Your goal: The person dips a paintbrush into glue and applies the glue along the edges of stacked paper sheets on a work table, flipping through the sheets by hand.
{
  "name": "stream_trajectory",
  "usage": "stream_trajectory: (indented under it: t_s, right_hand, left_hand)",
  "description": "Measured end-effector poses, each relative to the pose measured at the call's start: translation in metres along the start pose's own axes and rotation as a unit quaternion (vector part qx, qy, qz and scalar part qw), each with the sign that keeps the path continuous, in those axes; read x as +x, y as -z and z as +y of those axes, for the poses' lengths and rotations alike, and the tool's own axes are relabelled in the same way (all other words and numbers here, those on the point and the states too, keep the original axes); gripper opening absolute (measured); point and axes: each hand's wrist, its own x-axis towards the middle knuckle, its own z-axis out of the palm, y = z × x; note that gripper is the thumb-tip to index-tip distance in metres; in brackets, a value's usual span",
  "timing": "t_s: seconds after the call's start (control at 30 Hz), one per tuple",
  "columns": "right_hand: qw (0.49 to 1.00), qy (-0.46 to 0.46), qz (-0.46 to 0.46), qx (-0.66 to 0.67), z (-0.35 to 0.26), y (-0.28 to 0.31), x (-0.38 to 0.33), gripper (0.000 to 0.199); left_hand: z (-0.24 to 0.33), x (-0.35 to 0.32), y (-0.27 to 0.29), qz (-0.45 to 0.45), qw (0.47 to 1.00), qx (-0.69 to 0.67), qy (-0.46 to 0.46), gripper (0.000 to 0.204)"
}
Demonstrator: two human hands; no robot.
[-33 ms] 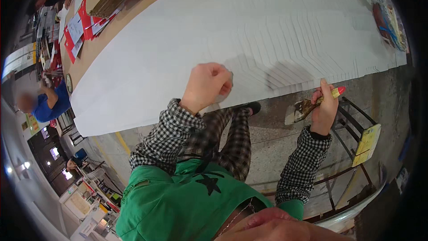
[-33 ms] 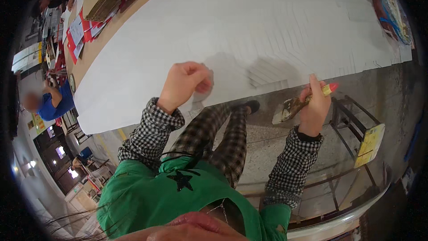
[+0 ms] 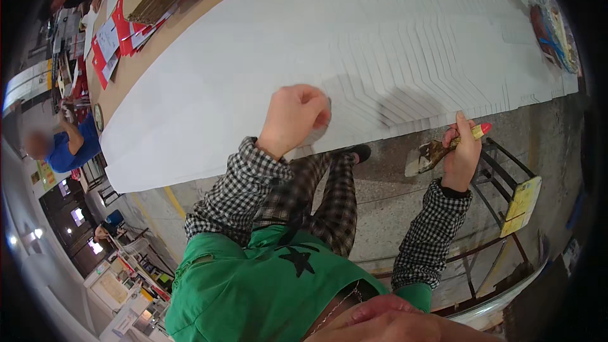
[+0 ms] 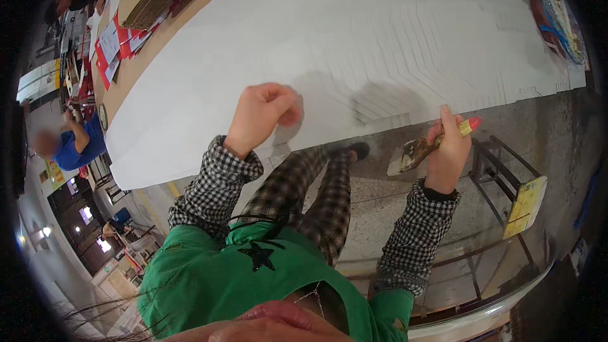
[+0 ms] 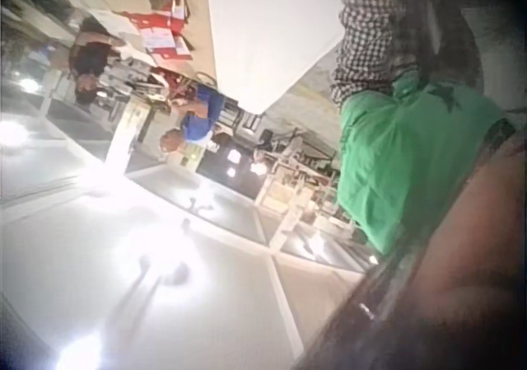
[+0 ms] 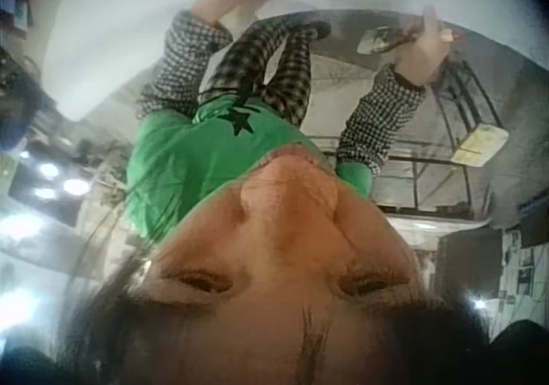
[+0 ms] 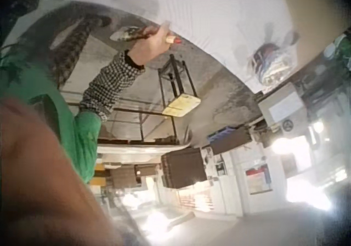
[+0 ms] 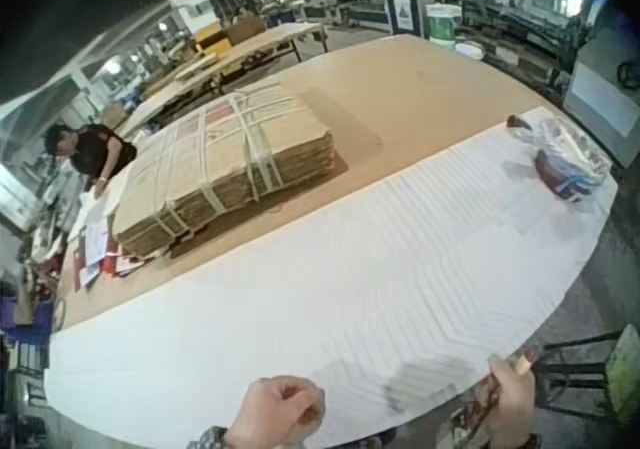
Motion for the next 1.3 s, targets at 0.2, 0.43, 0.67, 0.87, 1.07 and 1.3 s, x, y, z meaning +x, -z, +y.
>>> stream_trajectory:
  t_s: [0.2,0.43,0.67,0.87,1.07,1.3]
  right_hand:
    - [1.0,-0.011,-0.004,-0.014,0.001,0.001,0.001,0.023]
    - [1.0,-0.008,0.0,-0.01,0.003,0.005,0.002,0.023]
    - [1.0,0.002,0.001,-0.006,0.001,0.005,0.003,0.022]
    - [1.0,-0.003,-0.021,0.001,0.001,0.003,0.002,0.023]
    - [0.998,0.024,-0.039,-0.048,0.013,0.017,0.008,0.019]
    - [0.993,0.042,0.033,-0.106,0.009,0.035,-0.001,0.021]
  left_hand:
    - [0.015,0.009,-0.023,0.043,0.995,-0.084,-0.03,0.019]
    - [0.016,0.016,-0.031,-0.003,0.991,-0.127,0.031,0.017]
    - [0.015,0.022,-0.039,0.025,0.993,-0.111,0.031,0.018]
    - [0.008,0.024,-0.038,0.012,0.99,-0.14,0.002,0.02]
    - [-0.001,0.021,-0.027,0.003,1.0,0.019,-0.017,0.023]
    - [0.035,0.043,-0.073,0.087,0.871,0.278,-0.395,0.021]
